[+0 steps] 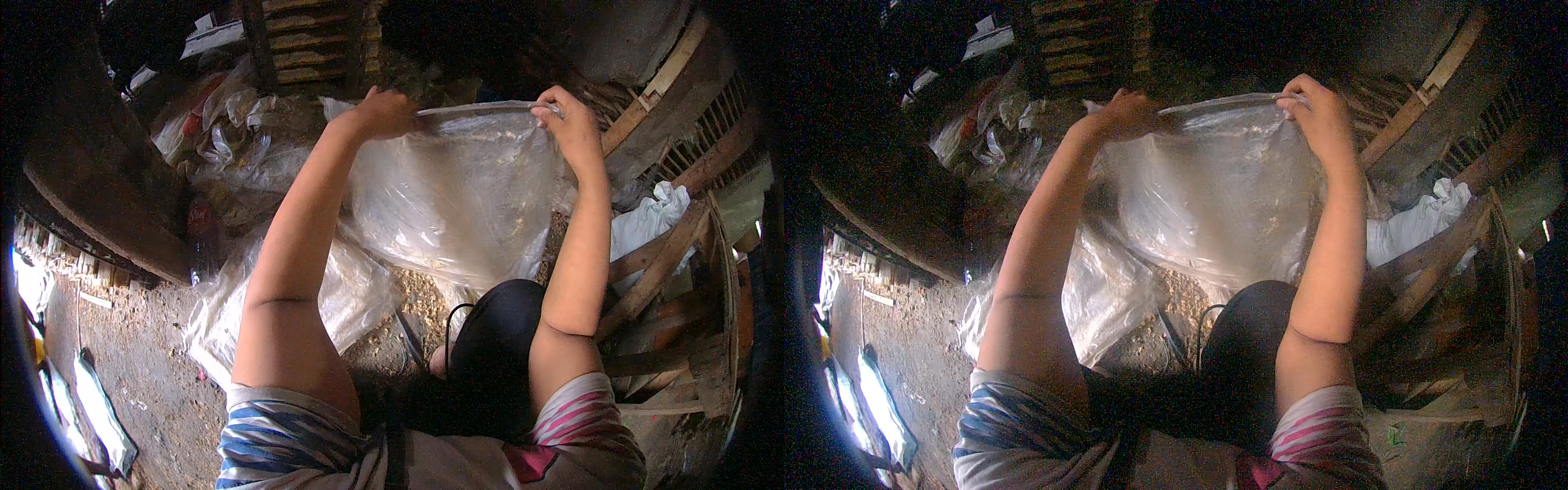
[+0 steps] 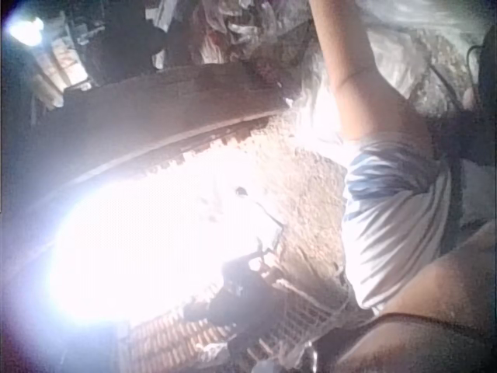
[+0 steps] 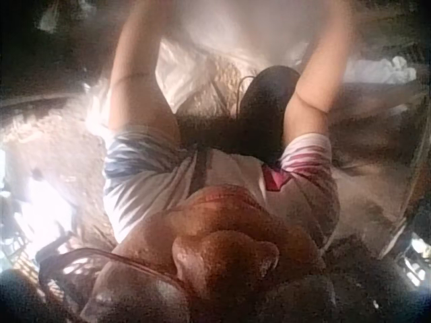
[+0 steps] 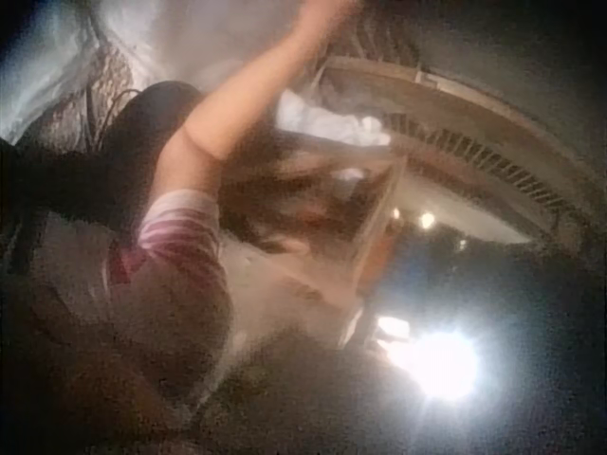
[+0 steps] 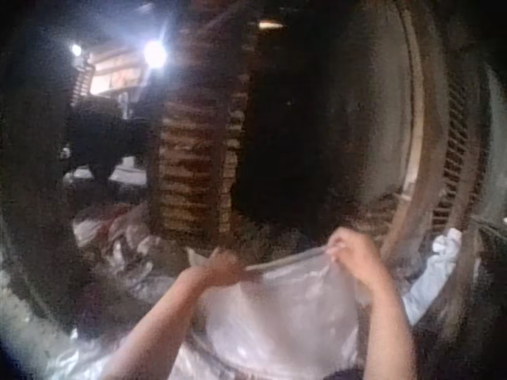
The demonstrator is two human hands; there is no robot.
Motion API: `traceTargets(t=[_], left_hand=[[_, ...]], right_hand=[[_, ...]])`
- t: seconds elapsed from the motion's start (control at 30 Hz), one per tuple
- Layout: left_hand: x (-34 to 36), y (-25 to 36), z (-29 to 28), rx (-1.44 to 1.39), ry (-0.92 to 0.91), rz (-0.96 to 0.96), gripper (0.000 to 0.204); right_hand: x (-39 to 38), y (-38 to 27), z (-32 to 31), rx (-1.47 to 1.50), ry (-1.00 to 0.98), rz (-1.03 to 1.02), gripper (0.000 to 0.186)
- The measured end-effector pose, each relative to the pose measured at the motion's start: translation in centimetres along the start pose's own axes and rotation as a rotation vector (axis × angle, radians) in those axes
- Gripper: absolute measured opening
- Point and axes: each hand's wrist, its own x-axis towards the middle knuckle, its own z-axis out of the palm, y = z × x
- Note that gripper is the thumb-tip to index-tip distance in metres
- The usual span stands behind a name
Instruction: The person sits on the floor and repeatedly scoops grains from a large transparent plastic bag into a smaller bag, then shakes and adjusts the smaller bag. The person continues this repetitive scooping and bagging process.
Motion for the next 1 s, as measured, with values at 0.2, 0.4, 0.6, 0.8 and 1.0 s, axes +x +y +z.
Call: traceTargets(t=[0.2,0.4,0.6,0.8,1.0], left_hand=[[0.5,-0.8,1.7,0.126,0.164,-0.246,0.054],[1.4,0.7,3.5,-0.855,0.501,-1.180,0.114],[-2.6,7.2,3.7,-2.037,0.013,-0.696,0.113],[-2.2,2.0,4.8,-2.174,0.008,-0.477,0.042],[0.0,0.8,5.0,-2.141,-0.008,-0.353,0.028]], right_hand=[[-0.2,-1.3,-0.3,0.059,0.055,0.026,0.013],[-1.0,-5.4,2.2,-0.024,0.161,-0.256,0.016],[-2.3,-6.9,6.4,-0.035,-0.088,-0.158,0.020],[-4.6,-12.3,7.2,-0.028,-0.392,-0.383,0.020],[-8.2,-15.8,9.2,-0.196,-0.409,-0.533,0.022]])
